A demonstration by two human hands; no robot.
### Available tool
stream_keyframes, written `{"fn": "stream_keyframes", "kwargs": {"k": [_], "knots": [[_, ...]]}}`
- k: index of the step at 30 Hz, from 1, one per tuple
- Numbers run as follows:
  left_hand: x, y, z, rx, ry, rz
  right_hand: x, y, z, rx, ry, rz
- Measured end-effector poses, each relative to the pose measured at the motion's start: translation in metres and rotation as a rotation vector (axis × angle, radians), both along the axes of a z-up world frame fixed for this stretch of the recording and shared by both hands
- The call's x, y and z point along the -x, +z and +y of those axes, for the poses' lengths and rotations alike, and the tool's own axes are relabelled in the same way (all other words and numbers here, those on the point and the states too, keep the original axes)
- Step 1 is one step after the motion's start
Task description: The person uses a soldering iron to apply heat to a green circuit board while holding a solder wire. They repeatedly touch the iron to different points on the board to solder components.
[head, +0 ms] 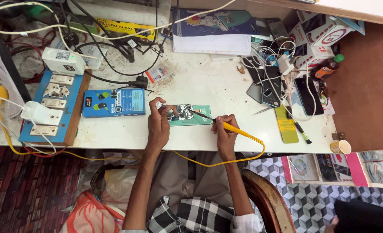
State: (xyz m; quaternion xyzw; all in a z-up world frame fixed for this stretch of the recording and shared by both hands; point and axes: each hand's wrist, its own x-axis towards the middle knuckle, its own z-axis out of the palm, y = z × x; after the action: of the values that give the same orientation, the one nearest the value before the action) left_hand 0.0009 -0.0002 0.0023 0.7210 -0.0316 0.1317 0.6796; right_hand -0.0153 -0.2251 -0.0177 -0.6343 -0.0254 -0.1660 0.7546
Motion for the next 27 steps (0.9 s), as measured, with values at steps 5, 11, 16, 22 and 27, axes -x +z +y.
{"fn": "stream_keyframes", "kwargs": {"k": [5,11,16,22,27], "knots": [[0.0003,0.0000,0.0002,-0.013,-0.008,-0.071,-0.0025,-0.0028,-0.0003,-0.069,-0.003,0.001],[0.0005,-0.0028,-0.0018,0.037,-0.026,-0.130,-0.0009,-0.0032,-0.0029,-0.017,0.019,0.026],[-0.0012,-0.0036,-0.0014,0.001,-0.005,-0.122,-0.0006,-0.0005,-0.0012,-0.010,0.004,0.025],[-0.0010,-0.0015,-0.0013,-0.005,-0.019,-0.108,-0.0023,-0.0032,-0.0015,-0.059,-0.032,0.022],[-0.0015,-0.0014,-0.0017,-0.001,-0.014,-0.073,-0.0045,-0.0066,-0.0040,-0.138,-0.070,0.027]]}}
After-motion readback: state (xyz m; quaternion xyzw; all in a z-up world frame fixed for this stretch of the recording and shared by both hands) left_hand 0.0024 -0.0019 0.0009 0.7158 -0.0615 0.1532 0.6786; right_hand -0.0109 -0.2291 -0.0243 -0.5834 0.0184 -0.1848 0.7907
